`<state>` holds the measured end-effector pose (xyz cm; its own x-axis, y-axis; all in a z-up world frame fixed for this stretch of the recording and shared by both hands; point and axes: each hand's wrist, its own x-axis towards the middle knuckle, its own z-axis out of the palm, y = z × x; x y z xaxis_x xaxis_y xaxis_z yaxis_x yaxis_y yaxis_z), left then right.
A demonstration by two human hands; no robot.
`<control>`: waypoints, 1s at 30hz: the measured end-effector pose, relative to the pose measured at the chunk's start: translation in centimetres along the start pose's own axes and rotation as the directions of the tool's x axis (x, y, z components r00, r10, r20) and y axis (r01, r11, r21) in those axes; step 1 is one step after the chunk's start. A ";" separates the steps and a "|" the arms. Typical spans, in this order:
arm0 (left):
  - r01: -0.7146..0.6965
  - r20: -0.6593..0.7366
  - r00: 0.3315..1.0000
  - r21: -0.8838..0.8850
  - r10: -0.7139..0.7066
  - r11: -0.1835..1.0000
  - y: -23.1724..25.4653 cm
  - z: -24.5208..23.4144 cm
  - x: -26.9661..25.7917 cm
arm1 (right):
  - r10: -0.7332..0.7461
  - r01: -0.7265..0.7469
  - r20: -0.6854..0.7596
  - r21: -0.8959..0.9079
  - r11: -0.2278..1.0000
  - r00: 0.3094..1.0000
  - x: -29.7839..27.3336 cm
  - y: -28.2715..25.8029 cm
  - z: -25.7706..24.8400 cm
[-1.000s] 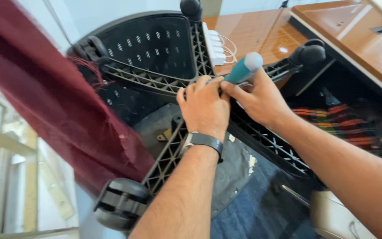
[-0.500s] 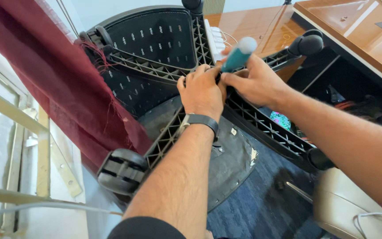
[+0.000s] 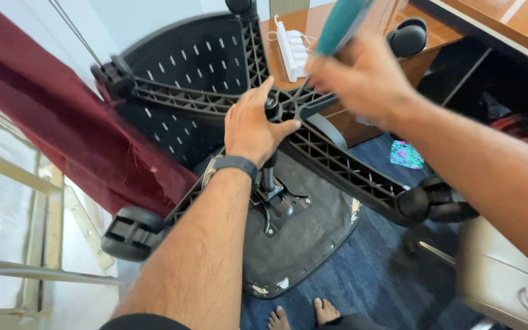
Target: The person uses a manual screwdriver to tighten a screw on the underside of an overturned office chair. The chair remains upside down on the floor while the person works on the central joint.
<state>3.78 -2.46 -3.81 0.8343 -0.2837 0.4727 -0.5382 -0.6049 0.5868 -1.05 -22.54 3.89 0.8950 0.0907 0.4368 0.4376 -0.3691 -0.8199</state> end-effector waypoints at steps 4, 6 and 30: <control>-0.065 -0.090 0.994 -0.016 0.063 0.998 -0.1 0.7 -0.6 | 0.182 -0.155 0.247 -0.127 0.980 0.952 -1.0 0.5 0.5; -0.113 -0.091 0.989 0.063 0.118 0.992 -0.4 0.8 -0.8 | 0.252 -0.224 0.298 -0.125 0.967 0.921 -1.4 0.3 0.5; -0.144 -0.068 0.986 0.101 0.151 0.985 -0.4 1.2 -1.1 | -0.003 0.068 0.204 -0.311 0.948 0.979 -1.2 -1.8 4.4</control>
